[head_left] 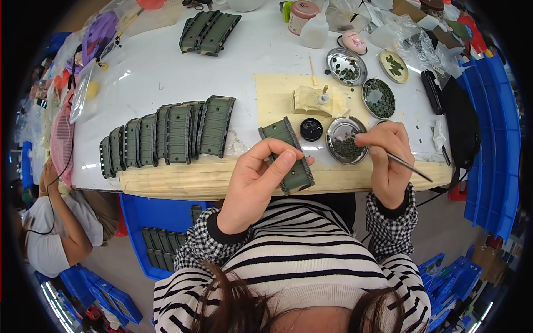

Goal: Applying adhesive and assembling plastic toy tank components at a factory workbench.

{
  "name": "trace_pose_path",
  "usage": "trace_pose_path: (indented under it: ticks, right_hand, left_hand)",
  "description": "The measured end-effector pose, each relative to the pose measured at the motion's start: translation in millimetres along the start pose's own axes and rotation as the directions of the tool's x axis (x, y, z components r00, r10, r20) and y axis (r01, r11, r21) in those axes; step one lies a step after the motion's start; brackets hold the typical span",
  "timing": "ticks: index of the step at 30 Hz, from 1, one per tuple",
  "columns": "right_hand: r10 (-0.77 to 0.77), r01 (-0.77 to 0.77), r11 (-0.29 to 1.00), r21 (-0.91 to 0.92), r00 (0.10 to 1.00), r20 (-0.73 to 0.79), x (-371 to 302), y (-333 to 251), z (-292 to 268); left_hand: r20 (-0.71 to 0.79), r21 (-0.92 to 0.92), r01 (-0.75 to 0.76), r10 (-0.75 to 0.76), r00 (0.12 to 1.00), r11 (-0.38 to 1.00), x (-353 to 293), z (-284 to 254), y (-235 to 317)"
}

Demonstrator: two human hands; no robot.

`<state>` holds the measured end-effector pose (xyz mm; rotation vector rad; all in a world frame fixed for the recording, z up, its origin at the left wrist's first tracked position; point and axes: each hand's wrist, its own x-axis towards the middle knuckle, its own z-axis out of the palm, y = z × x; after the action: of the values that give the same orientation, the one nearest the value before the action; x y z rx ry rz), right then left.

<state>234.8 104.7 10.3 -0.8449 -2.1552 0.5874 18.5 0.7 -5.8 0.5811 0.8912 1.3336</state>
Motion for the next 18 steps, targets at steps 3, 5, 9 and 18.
trace_pose_path:
  ticks: [3, 5, 9, 18]
  right_hand:
    - [-0.183, 0.184, 0.983, -0.011, 0.98, 0.075, 14.3, -33.1, 1.5]
    - [-0.281, 0.281, 0.96, 0.009, 0.954, 0.109, 21.0, -40.4, 6.5]
    - [-0.343, 0.342, 0.939, 0.032, 0.929, 0.143, 25.7, -42.2, 15.4]
    - [-0.109, 0.075, 0.938, 0.339, 0.99, 0.084, 9.0, -43.4, 29.8]
  left_hand:
    - [0.015, -0.019, 0.039, -0.038, 0.999, 0.999, 4.2, 7.4, -2.6]
    - [0.04, 0.013, 0.034, -0.034, 0.999, 0.999, 4.8, 8.0, 1.2]
    - [0.037, 0.041, 0.007, -0.008, 0.999, 0.999, 3.9, 1.9, -5.6]
    - [0.021, -0.201, -0.034, 0.039, 0.999, 0.979, 4.0, 2.6, -12.3]
